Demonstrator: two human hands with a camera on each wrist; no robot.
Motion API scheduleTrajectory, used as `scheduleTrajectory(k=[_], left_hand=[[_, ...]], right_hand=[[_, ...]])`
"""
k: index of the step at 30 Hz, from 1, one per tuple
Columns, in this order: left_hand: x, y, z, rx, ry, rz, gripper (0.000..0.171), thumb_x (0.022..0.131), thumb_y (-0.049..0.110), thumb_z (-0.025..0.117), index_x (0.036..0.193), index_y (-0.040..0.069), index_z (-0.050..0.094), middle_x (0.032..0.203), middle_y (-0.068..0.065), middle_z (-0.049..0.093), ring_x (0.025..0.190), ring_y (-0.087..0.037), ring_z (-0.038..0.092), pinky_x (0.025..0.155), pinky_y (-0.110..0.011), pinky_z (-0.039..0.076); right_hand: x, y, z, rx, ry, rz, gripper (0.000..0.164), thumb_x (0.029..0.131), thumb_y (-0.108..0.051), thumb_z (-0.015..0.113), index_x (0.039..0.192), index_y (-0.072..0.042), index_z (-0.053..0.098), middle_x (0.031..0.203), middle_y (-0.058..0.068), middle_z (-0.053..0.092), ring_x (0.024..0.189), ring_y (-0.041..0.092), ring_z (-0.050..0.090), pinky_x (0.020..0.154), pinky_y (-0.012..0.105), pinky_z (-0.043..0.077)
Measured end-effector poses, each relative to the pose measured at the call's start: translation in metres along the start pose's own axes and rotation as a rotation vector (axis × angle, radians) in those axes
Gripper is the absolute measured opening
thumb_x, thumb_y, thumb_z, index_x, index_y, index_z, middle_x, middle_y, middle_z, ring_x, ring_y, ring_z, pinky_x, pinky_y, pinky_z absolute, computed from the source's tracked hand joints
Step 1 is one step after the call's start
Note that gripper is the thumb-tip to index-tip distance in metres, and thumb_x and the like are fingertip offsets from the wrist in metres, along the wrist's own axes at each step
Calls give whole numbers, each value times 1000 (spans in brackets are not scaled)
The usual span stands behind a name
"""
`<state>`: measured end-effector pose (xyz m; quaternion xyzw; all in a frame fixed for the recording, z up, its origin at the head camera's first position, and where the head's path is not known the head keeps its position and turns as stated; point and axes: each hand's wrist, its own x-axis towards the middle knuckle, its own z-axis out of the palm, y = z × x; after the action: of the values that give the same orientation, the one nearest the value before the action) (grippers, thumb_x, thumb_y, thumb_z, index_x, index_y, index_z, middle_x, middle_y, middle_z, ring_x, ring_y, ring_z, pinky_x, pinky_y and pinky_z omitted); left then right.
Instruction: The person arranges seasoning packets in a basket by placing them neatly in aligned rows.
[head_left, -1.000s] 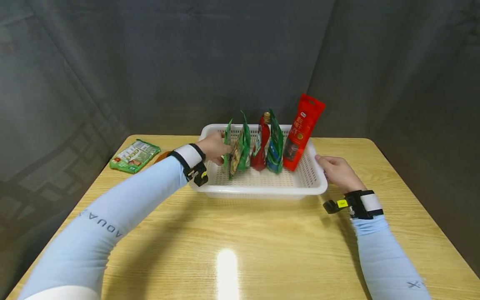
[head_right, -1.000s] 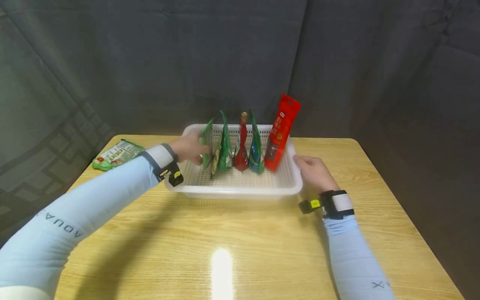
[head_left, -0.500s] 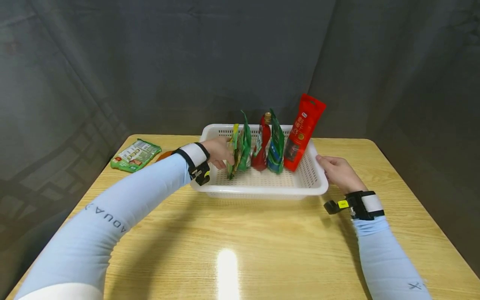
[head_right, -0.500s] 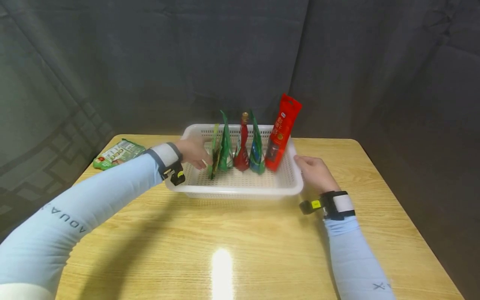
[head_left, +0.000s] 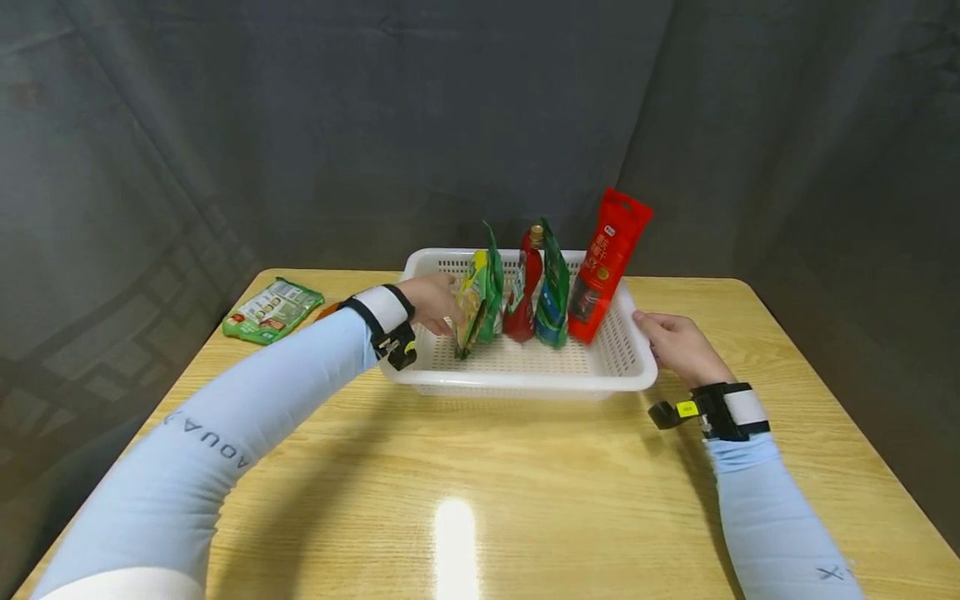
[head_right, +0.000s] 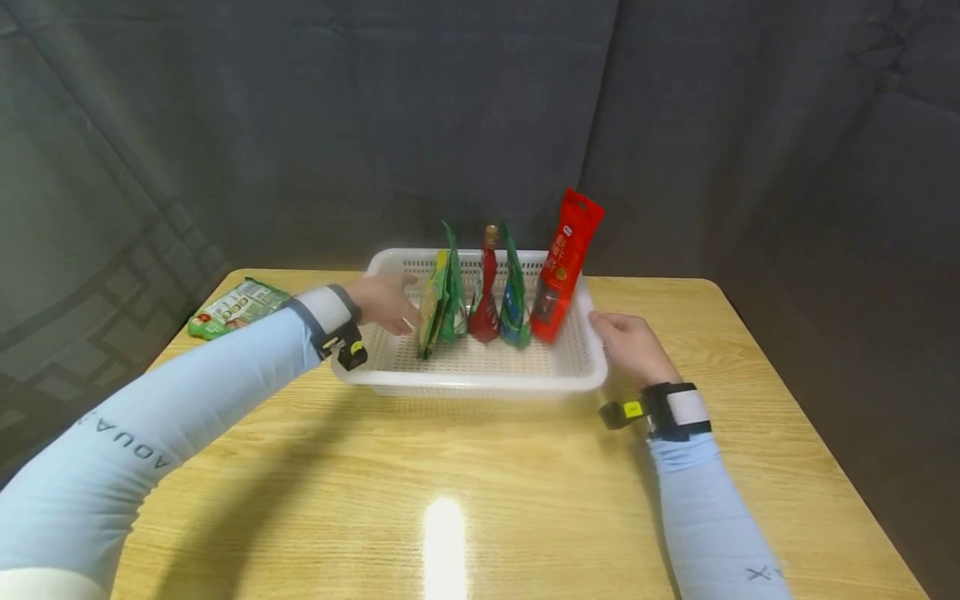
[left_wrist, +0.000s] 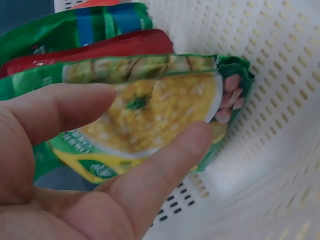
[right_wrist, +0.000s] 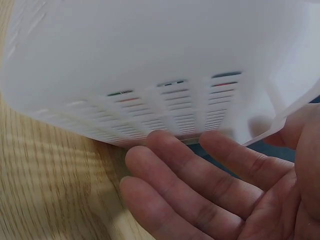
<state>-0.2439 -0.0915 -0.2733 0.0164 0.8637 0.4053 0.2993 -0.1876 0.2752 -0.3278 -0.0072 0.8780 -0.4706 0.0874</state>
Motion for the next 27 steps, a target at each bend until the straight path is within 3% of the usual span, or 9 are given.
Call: scheduleTrajectory(k=[4,8,11,14,19,27], left_hand=[[-9,0,-11,-26,43,58,86,94,2,62,158,2,3,148,-24,40,97,-33,66,91,-42,53],[-22,-1,-28,-144,134,158,77,96,2,58,158,4,13,135,-24,51,78,-22,64,88,-41,54],[-32,-5,-42,-257,215,232,71,98,1,54,158,6,17,137,-23,50,89,-24,64,87,-38,54],[-45,-12,-57,-323,300,266,64,101,2,51,157,8,22,142,-19,47,105,-30,61,91,-38,53],[-66,-35,-76,-337,393,284,54,103,6,47,155,7,29,142,-19,47,101,-25,63,93,-37,52],[-79,-88,-91,-378,431,263,56,104,11,46,155,4,26,145,-23,43,89,-13,65,83,-28,55]], right_hand=[[0,2,0,1,1,3,77,102,-56,38,148,5,39,133,29,54,107,37,61,88,48,54],[0,2,0,1,1,4,77,102,-56,38,147,6,39,133,30,54,108,37,61,88,49,53],[0,1,-2,-4,-1,0,76,102,-56,37,148,6,39,133,30,53,108,37,61,88,48,54],[-1,-1,-3,-2,2,-9,75,103,-54,37,147,6,39,133,30,54,107,35,62,85,43,55],[-2,-1,-5,6,6,-9,74,103,-53,37,146,7,40,132,31,54,104,31,63,82,38,56],[-4,0,-8,-10,2,25,78,102,-57,36,148,5,39,134,29,53,108,37,60,88,46,53]])
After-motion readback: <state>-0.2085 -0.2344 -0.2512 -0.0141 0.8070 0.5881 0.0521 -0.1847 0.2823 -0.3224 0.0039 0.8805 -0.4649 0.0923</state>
